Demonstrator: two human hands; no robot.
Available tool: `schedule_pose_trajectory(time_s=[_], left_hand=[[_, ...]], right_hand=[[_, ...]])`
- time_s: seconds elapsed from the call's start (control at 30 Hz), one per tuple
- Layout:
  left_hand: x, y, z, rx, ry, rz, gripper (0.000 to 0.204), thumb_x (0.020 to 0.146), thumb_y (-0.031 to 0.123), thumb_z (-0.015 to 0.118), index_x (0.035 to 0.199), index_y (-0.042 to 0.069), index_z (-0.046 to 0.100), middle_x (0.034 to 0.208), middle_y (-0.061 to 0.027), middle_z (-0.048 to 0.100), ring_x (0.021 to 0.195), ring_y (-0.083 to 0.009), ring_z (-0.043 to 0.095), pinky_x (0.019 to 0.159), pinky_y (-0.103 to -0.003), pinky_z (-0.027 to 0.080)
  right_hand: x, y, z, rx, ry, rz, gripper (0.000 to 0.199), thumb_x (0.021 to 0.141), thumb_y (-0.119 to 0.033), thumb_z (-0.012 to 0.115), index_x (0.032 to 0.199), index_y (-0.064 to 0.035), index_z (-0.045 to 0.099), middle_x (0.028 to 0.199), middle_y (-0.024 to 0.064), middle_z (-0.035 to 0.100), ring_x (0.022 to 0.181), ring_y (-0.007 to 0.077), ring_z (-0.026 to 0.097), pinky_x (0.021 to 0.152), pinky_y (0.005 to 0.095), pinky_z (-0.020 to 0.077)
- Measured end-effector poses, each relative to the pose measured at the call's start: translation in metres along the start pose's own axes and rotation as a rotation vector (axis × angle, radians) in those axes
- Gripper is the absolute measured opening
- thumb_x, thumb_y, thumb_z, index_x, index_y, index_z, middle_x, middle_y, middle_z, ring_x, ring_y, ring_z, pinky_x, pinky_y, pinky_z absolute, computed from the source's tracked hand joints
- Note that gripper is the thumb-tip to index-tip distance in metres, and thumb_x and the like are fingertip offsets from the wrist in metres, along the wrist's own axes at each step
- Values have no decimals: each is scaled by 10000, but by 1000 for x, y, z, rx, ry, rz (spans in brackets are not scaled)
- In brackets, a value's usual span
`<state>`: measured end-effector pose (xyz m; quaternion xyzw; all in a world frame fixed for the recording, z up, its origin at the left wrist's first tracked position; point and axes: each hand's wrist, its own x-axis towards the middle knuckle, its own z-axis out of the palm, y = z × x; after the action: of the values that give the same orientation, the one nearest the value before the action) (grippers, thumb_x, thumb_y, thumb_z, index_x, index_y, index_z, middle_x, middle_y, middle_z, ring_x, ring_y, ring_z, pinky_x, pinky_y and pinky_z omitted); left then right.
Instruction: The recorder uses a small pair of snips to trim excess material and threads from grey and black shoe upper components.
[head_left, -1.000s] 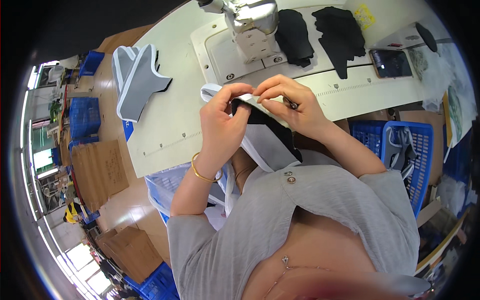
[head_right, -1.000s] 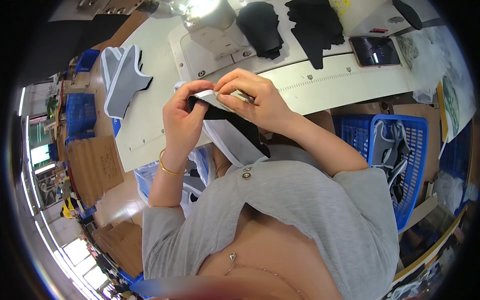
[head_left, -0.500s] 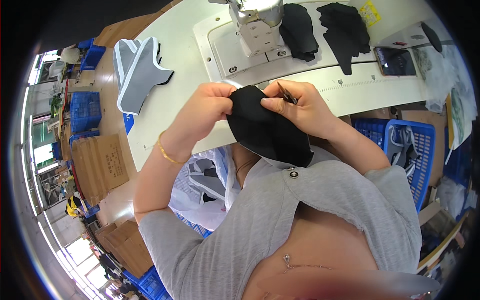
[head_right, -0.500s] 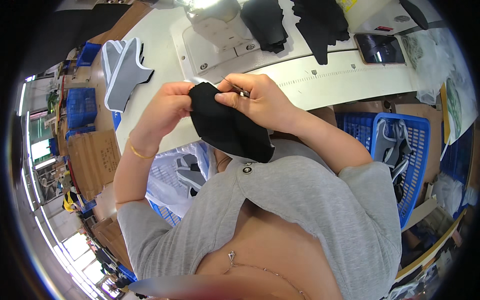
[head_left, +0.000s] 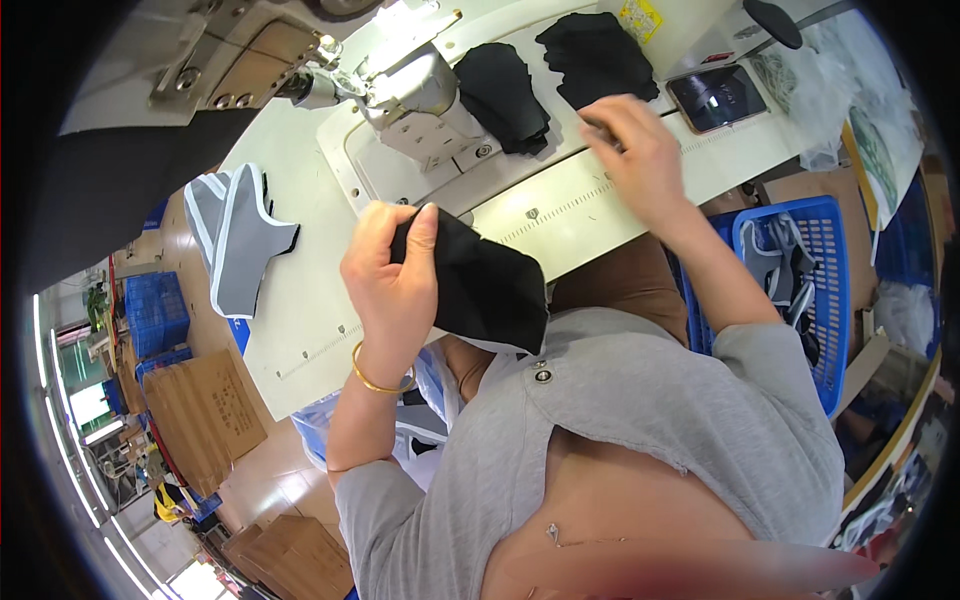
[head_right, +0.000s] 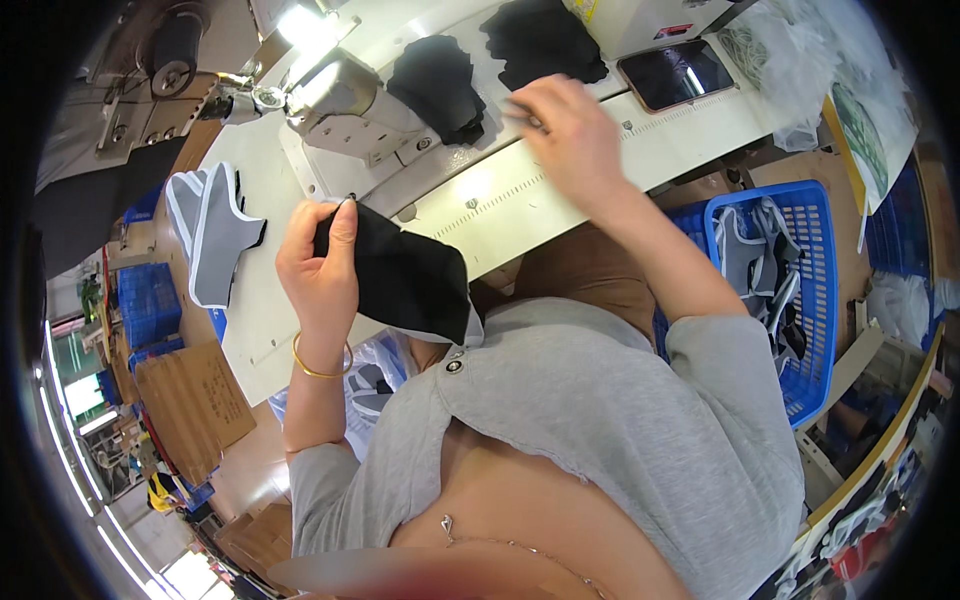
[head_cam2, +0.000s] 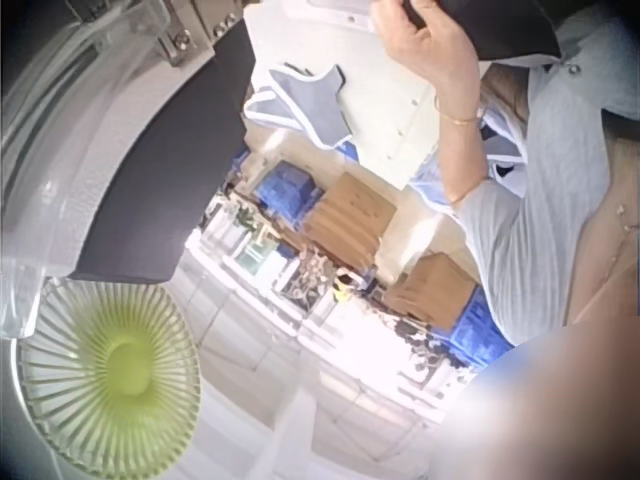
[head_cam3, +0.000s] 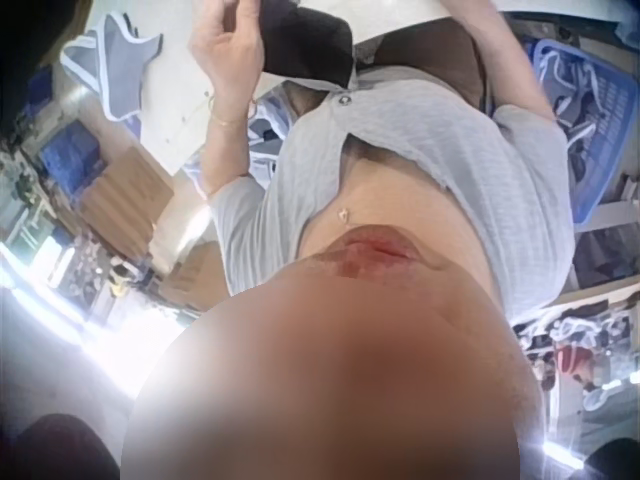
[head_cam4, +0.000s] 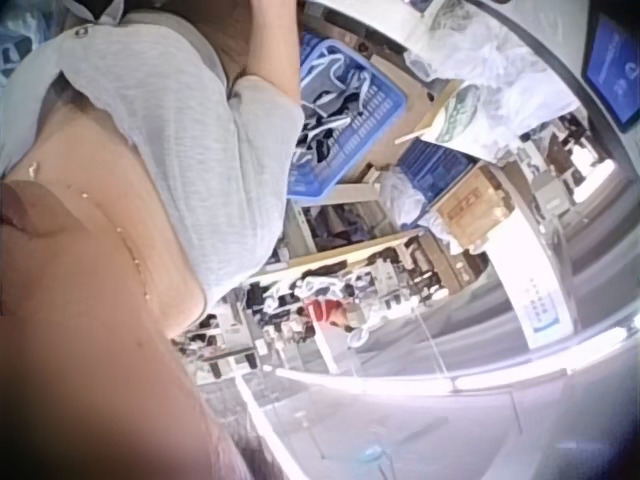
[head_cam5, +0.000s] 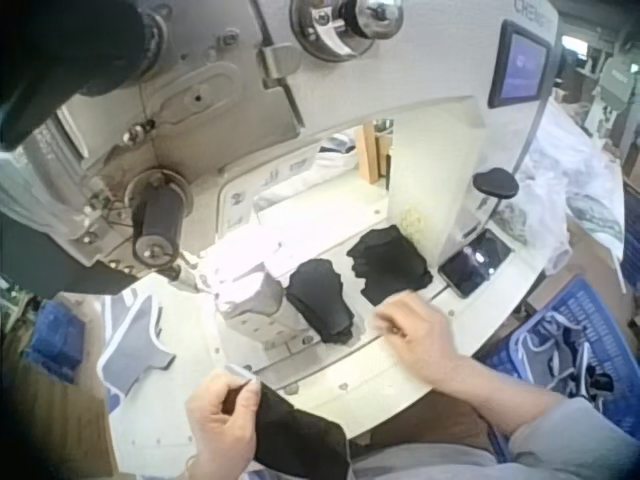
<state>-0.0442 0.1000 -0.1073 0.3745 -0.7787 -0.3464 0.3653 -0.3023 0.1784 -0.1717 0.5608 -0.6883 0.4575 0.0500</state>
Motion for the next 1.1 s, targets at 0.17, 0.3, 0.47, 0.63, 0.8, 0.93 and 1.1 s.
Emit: schedule_pose_trajectory(time_s=[0.17, 0.3, 0.47, 0.63, 0.8, 0.93, 1.1], left_hand=[[-1, 0, 7, -47, 3, -35, 170, 944, 107, 656, 837, -19, 618, 701, 12, 532, 669, -62, 433, 623, -211, 364], [-5, -6, 9, -226, -19, -236, 175, 973, 118, 617, 865, -17, 646, 772, 56, 561, 720, -24, 453, 647, -183, 358], [-9, -15, 10, -360, -18, -225, 179, 991, 112, 584, 881, -15, 642, 774, 62, 550, 715, -12, 437, 650, -172, 352], [-15, -19, 12, -393, 11, -253, 173, 995, 116, 580, 892, -8, 642, 782, 59, 551, 709, -11, 432, 651, -171, 354], [-19, -17, 11, -598, 71, -389, 171, 991, 132, 591, 940, -14, 664, 810, 20, 626, 734, -39, 541, 677, -191, 434], [-22, -12, 12, -737, 102, -446, 168, 988, 125, 588, 969, -20, 671, 849, -19, 670, 755, -71, 608, 689, -210, 488], [-26, -4, 12, -873, 129, -546, 165, 977, 134, 614, 958, -7, 698, 830, -8, 669, 727, -53, 577, 669, -208, 475]], right_hand=[[-22, 31, -12, -186, -146, -60, 230, 725, -22, 712, 945, -76, 678, 937, 15, 629, 891, 224, 615, 720, 349, 521], [-10, 33, -8, -156, -116, -37, 248, 744, -44, 715, 984, -90, 674, 930, 15, 623, 883, 224, 620, 709, 349, 518], [15, 51, -2, -308, -153, 36, 199, 788, -118, 728, 969, -79, 655, 915, 36, 605, 915, 254, 608, 729, 378, 506], [18, 65, -1, -225, -148, 61, 213, 793, -166, 736, 952, -65, 637, 932, 44, 612, 937, 265, 595, 753, 401, 496], [28, 23, -24, 0, -113, 84, 236, 826, -139, 740, 1014, -53, 627, 899, 57, 672, 810, 208, 654, 719, 322, 504], [25, -49, -49, 474, -208, 244, 297, 847, -115, 759, 1121, -59, 661, 866, 18, 703, 794, 62, 632, 697, 240, 502], [2, -107, -17, 1082, -643, 558, 166, 871, -99, 724, 959, 34, 677, 784, 34, 670, 665, 78, 622, 578, 220, 481]])
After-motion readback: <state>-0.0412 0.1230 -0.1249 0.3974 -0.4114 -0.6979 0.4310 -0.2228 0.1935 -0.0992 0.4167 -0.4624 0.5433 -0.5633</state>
